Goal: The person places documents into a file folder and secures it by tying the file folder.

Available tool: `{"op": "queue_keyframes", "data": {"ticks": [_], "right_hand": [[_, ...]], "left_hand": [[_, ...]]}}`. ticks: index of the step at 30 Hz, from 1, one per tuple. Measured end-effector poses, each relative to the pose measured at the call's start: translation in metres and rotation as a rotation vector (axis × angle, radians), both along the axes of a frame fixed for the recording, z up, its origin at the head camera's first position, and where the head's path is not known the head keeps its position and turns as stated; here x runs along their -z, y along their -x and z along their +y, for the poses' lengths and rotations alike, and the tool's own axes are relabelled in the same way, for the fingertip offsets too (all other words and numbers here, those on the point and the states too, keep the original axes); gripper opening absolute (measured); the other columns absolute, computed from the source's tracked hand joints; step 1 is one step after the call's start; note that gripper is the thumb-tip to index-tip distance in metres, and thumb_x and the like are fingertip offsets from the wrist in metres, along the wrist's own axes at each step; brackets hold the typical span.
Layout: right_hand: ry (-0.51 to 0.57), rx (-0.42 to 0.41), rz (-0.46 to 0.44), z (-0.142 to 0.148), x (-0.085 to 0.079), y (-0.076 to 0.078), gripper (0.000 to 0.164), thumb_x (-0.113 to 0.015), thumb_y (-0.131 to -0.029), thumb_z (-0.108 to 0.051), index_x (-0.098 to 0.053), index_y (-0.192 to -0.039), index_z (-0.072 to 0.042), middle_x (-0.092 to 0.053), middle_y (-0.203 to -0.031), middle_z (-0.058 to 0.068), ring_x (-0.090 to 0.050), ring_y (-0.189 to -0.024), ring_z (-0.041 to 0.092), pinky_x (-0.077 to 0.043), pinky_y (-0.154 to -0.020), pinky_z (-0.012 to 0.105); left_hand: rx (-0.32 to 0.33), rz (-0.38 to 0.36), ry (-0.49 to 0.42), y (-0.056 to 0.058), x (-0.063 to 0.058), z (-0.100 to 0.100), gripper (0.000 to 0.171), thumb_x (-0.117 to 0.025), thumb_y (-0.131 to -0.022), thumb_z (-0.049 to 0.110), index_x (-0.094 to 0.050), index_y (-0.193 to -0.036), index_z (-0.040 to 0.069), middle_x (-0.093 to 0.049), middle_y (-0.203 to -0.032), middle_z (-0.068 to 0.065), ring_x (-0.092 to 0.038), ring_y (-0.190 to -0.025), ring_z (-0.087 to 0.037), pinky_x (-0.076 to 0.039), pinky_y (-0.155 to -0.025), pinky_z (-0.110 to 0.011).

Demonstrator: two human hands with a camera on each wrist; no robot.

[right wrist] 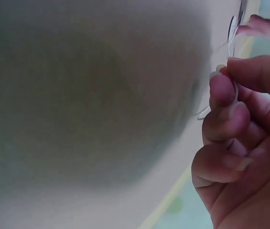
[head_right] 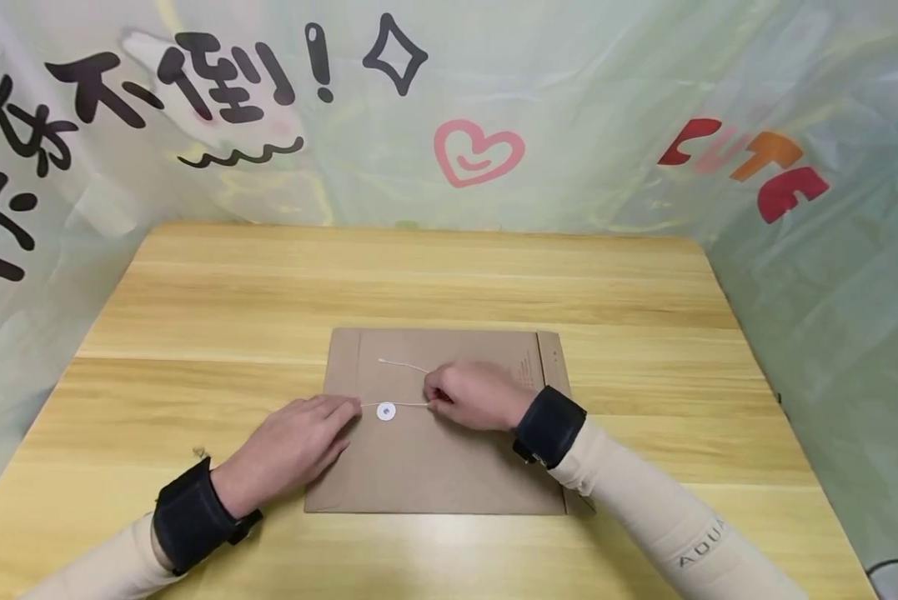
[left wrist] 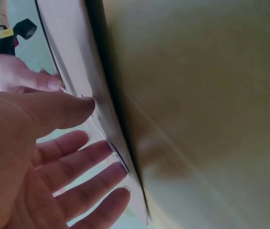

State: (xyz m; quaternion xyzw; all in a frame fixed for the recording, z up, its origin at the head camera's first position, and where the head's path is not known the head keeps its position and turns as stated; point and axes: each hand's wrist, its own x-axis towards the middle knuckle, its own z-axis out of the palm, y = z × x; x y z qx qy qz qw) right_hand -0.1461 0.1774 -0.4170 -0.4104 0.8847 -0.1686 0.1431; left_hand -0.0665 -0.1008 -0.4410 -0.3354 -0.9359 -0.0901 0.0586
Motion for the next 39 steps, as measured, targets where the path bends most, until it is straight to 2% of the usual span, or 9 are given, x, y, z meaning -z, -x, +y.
{"op": "queue_keyframes", "data": {"ticks": [3, 9, 17, 20, 23, 29, 33, 39], "right_hand": [[0.009, -0.029, -0.012, 0.002, 0.000, -0.008, 0.013, -0.069, -0.094, -0.013, -0.066, -0.083, -0.018, -0.063, -0.080, -0.010, -0.053, -0.072, 0.004, -0.048, -0.068, 0.023], [0.020, -0.077, 0.017, 0.003, 0.006, -0.025, 0.016, -0.067, -0.093, -0.011, -0.061, -0.080, -0.020, -0.058, -0.077, -0.012, -0.051, -0.070, 0.002, -0.046, -0.066, 0.020], [0.020, -0.100, 0.057, 0.000, 0.011, -0.040, 0.016, -0.065, -0.094, -0.012, -0.060, -0.082, -0.021, -0.058, -0.081, -0.013, -0.051, -0.073, 0.001, -0.048, -0.066, 0.022], [0.013, -0.103, 0.088, 0.000, 0.011, -0.043, 0.013, -0.065, -0.094, -0.013, -0.061, -0.084, -0.022, -0.059, -0.084, -0.013, -0.053, -0.074, 0.001, -0.050, -0.067, 0.024], [0.009, -0.104, 0.124, 0.001, 0.011, -0.046, 0.010, -0.066, -0.095, -0.015, -0.063, -0.087, -0.021, -0.059, -0.085, -0.011, -0.053, -0.075, 0.002, -0.051, -0.067, 0.025], [0.015, -0.105, 0.269, 0.004, 0.013, -0.051, 0.003, -0.071, -0.094, -0.018, -0.073, -0.093, -0.020, -0.061, -0.090, -0.007, -0.057, -0.079, 0.006, -0.052, -0.065, 0.024], [0.016, -0.090, 0.313, 0.006, 0.016, -0.049, 0.004, -0.071, -0.094, -0.018, -0.074, -0.094, -0.020, -0.063, -0.094, -0.005, -0.060, -0.081, 0.008, -0.054, -0.065, 0.025], [0.044, -0.061, 0.243, 0.008, 0.020, -0.042, 0.004, -0.069, -0.095, -0.017, -0.071, -0.093, -0.020, -0.057, -0.092, -0.005, -0.054, -0.079, 0.007, -0.053, -0.070, 0.026]], "left_hand": [[0.020, 0.016, 0.020, 0.000, -0.001, 0.001, 0.029, -0.067, -0.097, 0.020, -0.063, -0.124, 0.011, -0.071, -0.122, -0.005, -0.069, -0.113, -0.024, -0.058, -0.089, -0.041], [0.082, 0.099, 0.127, 0.001, -0.002, 0.004, 0.039, -0.066, -0.094, 0.018, -0.065, -0.133, 0.017, -0.068, -0.129, -0.007, -0.068, -0.110, -0.027, -0.059, -0.084, -0.040], [0.130, 0.127, 0.195, -0.001, -0.002, 0.006, 0.047, -0.062, -0.094, 0.014, -0.060, -0.140, 0.022, -0.065, -0.129, -0.011, -0.067, -0.106, -0.030, -0.057, -0.089, -0.040], [0.142, 0.148, 0.189, -0.001, -0.002, 0.006, 0.050, -0.063, -0.093, 0.013, -0.060, -0.141, 0.024, -0.065, -0.130, -0.010, -0.066, -0.103, -0.030, -0.058, -0.087, -0.040], [0.162, 0.204, 0.201, -0.001, 0.000, 0.007, 0.050, -0.064, -0.092, 0.013, -0.060, -0.140, 0.026, -0.065, -0.132, -0.008, -0.066, -0.099, -0.030, -0.059, -0.081, -0.038], [0.201, 0.325, 0.261, -0.001, 0.004, 0.007, 0.050, -0.064, -0.091, 0.014, -0.061, -0.138, 0.029, -0.066, -0.132, -0.005, -0.069, -0.094, -0.031, -0.060, -0.072, -0.034], [0.204, 0.356, 0.313, -0.001, 0.004, 0.008, 0.045, -0.063, -0.094, 0.024, -0.061, -0.139, 0.028, -0.067, -0.134, -0.004, -0.071, -0.095, -0.030, -0.060, -0.076, -0.034], [0.174, 0.368, 0.364, 0.001, 0.001, 0.011, 0.047, -0.059, -0.098, 0.052, -0.061, -0.140, 0.032, -0.068, -0.134, 0.001, -0.072, -0.096, -0.027, -0.060, -0.074, -0.031]]}}
